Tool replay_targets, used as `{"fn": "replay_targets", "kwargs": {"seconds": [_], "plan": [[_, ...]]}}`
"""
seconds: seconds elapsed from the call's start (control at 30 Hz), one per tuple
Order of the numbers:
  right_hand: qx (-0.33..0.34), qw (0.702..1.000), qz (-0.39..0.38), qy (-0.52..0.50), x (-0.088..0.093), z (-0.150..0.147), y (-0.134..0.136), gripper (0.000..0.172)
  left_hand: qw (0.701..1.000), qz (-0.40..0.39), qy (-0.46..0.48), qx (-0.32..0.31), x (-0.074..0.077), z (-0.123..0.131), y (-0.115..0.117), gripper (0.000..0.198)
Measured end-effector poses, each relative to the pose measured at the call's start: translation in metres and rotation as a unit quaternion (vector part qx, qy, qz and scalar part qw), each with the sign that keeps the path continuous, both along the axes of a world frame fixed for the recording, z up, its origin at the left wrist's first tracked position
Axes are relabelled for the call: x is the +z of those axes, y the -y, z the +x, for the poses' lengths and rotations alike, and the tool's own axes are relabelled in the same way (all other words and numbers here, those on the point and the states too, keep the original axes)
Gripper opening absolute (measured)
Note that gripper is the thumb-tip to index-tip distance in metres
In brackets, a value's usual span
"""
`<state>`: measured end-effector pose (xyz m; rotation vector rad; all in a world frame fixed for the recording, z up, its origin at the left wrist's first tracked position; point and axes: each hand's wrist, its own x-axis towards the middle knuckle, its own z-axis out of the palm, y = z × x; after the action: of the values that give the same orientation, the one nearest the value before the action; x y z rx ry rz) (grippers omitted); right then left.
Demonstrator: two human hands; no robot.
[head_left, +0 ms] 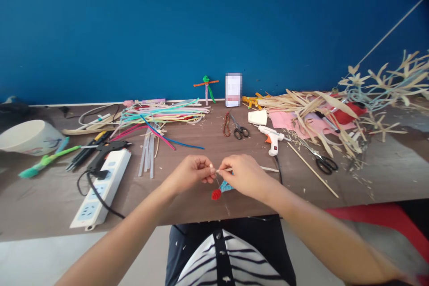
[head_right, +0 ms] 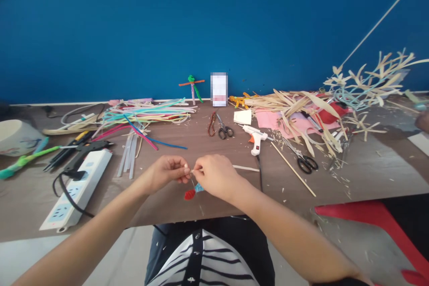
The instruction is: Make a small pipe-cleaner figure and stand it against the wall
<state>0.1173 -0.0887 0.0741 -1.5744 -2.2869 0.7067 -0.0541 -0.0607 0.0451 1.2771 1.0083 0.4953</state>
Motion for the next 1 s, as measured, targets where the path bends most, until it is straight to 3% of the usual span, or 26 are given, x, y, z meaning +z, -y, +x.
{"fn": "replay_targets", "kwargs": {"seconds": [0.27, 0.53, 0.67, 0.73, 0.87, 1.0], "plan": [[0.039, 0.972, 0.140, 0.185, 0.005, -0.015, 0.024, 0.017, 0.988, 0.038, 0.031, 0.146, -0.006, 0.016, 0.006, 0.021], [0.034, 0.971, 0.080, 0.223, 0.004, -0.038, 0.048, 0.046, 0.947, -0.015, 0.141, 0.289, -0.008, 0.030, 0.013, 0.022], [0.023, 0.987, 0.116, 0.108, -0.015, -0.034, 0.053, 0.050, 0.910, -0.079, 0.263, 0.312, -0.005, 0.031, 0.015, 0.018], [0.012, 0.993, 0.116, -0.005, -0.029, -0.027, 0.052, 0.036, 0.895, -0.120, 0.309, 0.298, -0.003, 0.029, 0.015, 0.015], [-0.073, 0.970, 0.029, -0.231, -0.049, -0.009, 0.037, 0.015, 0.891, -0.181, 0.333, 0.251, 0.002, 0.019, 0.016, 0.009], [-0.092, 0.939, -0.097, -0.316, -0.054, 0.011, 0.011, 0.014, 0.898, -0.219, 0.316, 0.212, 0.007, 0.010, 0.018, 0.006]]}}
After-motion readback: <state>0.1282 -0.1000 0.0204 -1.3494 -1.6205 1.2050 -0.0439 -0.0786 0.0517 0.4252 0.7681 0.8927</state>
